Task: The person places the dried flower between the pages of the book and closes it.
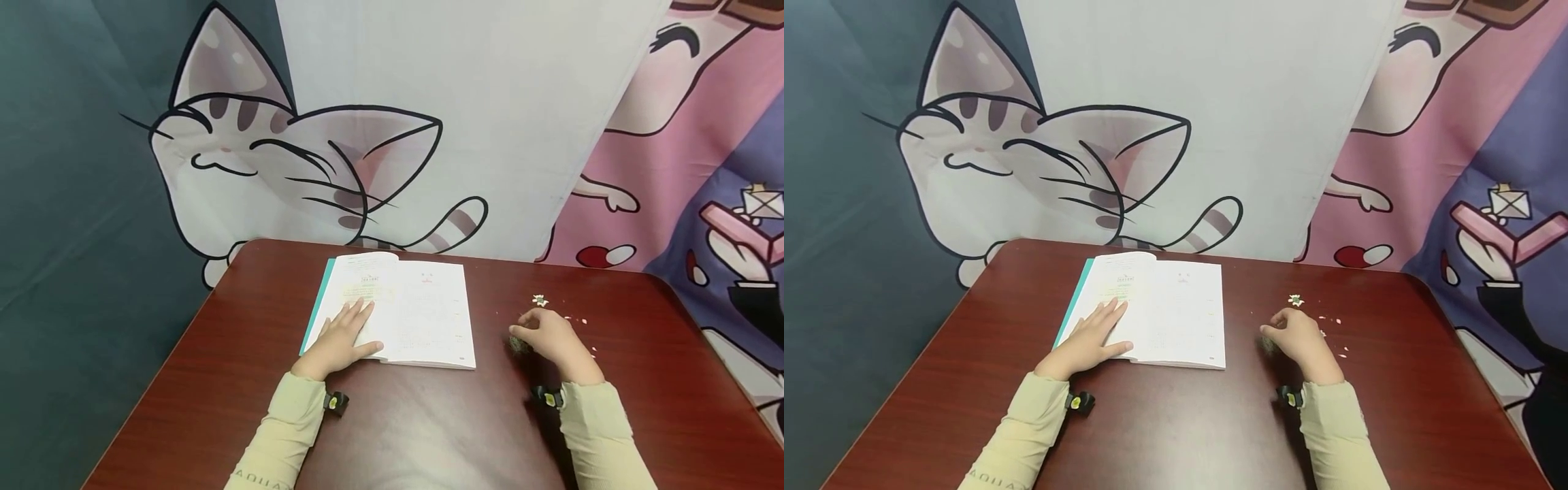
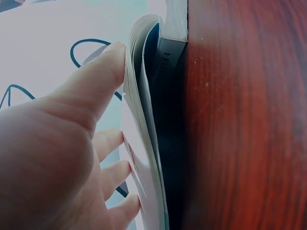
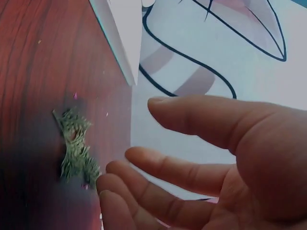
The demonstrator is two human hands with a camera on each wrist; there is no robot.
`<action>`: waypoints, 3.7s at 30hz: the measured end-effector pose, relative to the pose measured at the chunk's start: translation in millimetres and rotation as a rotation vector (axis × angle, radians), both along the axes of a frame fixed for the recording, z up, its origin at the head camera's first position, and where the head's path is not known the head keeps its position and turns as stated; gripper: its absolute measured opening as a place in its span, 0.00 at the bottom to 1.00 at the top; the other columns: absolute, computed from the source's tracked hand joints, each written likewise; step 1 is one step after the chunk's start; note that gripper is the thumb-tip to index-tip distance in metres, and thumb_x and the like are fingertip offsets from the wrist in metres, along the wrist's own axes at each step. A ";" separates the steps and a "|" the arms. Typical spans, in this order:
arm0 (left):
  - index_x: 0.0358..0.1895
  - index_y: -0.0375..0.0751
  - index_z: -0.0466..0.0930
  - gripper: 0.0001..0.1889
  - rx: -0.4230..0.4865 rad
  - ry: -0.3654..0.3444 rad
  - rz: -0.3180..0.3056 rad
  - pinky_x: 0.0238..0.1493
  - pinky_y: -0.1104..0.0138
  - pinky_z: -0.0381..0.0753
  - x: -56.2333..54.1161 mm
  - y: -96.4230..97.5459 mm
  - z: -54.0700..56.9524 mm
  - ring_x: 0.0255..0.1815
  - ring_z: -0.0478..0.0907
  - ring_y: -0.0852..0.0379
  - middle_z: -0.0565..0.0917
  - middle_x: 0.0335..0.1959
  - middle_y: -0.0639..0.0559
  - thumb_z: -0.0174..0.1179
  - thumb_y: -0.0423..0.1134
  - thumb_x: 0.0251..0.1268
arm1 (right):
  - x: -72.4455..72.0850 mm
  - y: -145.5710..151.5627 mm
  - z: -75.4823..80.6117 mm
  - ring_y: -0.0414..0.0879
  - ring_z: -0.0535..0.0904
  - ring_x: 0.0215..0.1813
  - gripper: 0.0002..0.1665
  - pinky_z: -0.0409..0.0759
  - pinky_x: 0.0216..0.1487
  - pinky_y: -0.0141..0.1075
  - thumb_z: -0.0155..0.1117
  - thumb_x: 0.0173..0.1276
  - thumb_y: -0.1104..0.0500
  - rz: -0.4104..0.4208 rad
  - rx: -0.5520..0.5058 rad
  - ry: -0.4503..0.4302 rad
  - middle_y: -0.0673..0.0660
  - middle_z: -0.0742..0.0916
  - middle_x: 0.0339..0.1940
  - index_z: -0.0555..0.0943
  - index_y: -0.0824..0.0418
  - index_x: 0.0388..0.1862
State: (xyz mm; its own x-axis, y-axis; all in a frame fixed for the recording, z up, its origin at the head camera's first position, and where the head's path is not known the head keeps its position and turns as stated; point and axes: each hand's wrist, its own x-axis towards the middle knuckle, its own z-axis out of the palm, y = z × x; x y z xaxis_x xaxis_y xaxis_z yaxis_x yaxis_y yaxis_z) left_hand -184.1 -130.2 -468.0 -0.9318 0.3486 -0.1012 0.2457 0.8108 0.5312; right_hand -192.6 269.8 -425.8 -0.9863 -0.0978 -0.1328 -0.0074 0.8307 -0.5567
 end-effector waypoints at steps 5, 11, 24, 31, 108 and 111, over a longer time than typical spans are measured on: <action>0.82 0.45 0.53 0.43 0.014 0.004 0.000 0.73 0.31 0.42 0.8 -0.6 0.1 0.82 0.43 0.36 0.52 0.82 0.40 0.61 0.57 0.71 | 2.3 4.2 -3.8 0.50 0.77 0.30 0.14 0.77 0.33 0.43 0.70 0.64 0.55 -0.032 0.066 -0.047 0.56 0.83 0.26 0.84 0.67 0.32; 0.82 0.45 0.53 0.43 0.007 0.000 -0.003 0.73 0.30 0.42 -0.3 -0.2 0.1 0.82 0.42 0.36 0.51 0.83 0.40 0.61 0.57 0.71 | 3.3 5.5 -10.3 0.45 0.68 0.22 0.23 0.68 0.25 0.39 0.71 0.62 0.51 -0.053 0.113 -0.097 0.47 0.72 0.13 0.75 0.57 0.13; 0.82 0.45 0.53 0.44 0.002 0.005 0.000 0.72 0.30 0.43 -0.1 0.0 2.5 0.82 0.43 0.36 0.52 0.82 0.40 0.61 0.57 0.71 | 0.7 5.9 -16.3 0.43 0.69 0.20 0.18 0.68 0.24 0.37 0.66 0.59 0.62 -0.040 0.097 -0.092 0.46 0.73 0.12 0.76 0.57 0.11; 0.82 0.45 0.53 0.44 0.007 0.003 -0.003 0.72 0.29 0.43 -0.8 -0.5 1.4 0.82 0.42 0.36 0.51 0.82 0.41 0.62 0.57 0.71 | 1.0 5.2 -16.7 0.41 0.64 0.18 0.25 0.64 0.27 0.37 0.60 0.58 0.66 0.029 0.081 -0.002 0.42 0.65 0.09 0.62 0.50 0.08; 0.82 0.45 0.53 0.44 0.005 0.004 0.006 0.73 0.31 0.41 -0.6 -0.6 -0.9 0.83 0.42 0.36 0.51 0.83 0.41 0.61 0.58 0.71 | -51.5 -151.5 -22.5 0.42 0.80 0.26 0.06 0.79 0.31 0.32 0.71 0.65 0.63 -0.121 -0.524 -0.029 0.54 0.87 0.24 0.86 0.65 0.37; 0.82 0.45 0.53 0.44 0.006 0.005 0.006 0.73 0.31 0.41 -0.6 -0.6 -1.0 0.82 0.42 0.36 0.51 0.83 0.41 0.61 0.58 0.71 | -53.0 -156.6 -24.7 0.41 0.78 0.24 0.05 0.76 0.30 0.32 0.71 0.64 0.63 -0.115 -0.487 -0.031 0.53 0.85 0.21 0.86 0.65 0.35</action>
State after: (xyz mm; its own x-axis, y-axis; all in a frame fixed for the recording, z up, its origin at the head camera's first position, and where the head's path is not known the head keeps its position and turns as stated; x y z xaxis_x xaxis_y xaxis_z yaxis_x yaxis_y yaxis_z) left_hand -184.7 -130.8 -468.9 -0.9343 0.3438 -0.0947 0.2434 0.8089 0.5353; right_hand -245.6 113.1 -450.5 -0.9907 -0.0461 -0.1279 0.0916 0.4685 -0.8787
